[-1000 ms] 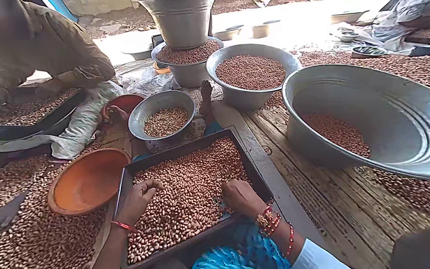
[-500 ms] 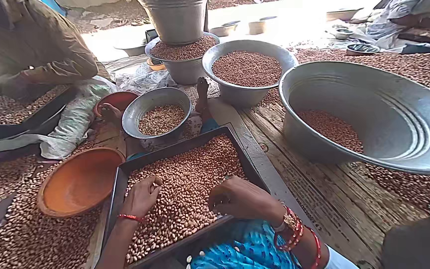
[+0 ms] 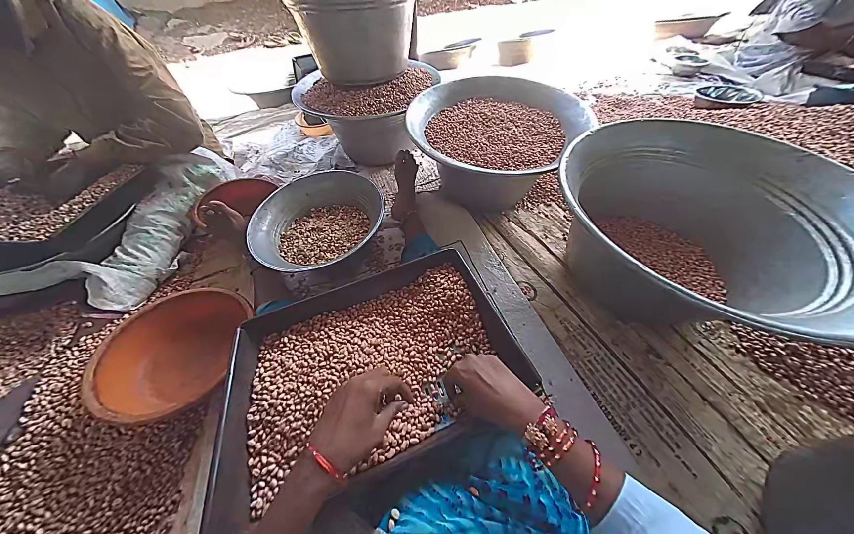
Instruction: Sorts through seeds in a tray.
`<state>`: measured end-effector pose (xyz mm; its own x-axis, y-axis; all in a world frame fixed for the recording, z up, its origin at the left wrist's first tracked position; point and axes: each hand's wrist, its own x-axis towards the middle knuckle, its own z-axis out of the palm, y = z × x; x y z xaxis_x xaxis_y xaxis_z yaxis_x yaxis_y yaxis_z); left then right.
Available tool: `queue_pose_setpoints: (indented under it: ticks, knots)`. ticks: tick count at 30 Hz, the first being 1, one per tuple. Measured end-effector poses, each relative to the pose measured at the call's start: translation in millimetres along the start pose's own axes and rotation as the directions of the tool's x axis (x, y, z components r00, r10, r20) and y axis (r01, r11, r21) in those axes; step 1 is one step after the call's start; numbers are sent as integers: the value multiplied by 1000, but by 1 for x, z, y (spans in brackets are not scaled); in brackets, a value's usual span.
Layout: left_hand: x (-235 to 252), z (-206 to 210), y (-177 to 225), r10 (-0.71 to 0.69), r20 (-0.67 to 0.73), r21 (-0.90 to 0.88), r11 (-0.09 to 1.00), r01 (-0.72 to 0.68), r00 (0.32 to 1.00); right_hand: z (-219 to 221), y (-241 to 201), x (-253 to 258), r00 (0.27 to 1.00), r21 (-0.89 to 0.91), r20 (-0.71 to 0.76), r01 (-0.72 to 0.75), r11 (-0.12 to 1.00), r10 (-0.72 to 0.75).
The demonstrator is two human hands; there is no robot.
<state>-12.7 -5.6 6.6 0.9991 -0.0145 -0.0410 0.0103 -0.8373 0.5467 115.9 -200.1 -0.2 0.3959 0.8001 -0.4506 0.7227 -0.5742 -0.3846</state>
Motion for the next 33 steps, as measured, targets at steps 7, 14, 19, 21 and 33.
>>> queue_pose_setpoints:
  ticks: [7, 14, 19, 21, 33]
  knots:
    - [39, 22, 52, -215, 311, 288, 950, 124, 926, -29, 11, -28, 821, 528, -197, 550, 648, -536]
    - [52, 30, 54, -319, 466, 402, 907, 124, 825, -41, 12, -26, 929, 406, -318, 313, 859, -188]
    - [47, 30, 45, -342, 449, 333, 921, 200, 826, -30, 6, -5, 984, 264, -174, 69, 962, -23]
    - [39, 20, 36, -260, 425, 197, 961, 191, 867, -29, 4, 1, 984, 236, -176, 17, 972, 25]
    - [-38, -50, -40, -774, 74, 424, 595, 683, 629, -21, -12, 41, 974, 96, -109, -190, 977, 200]
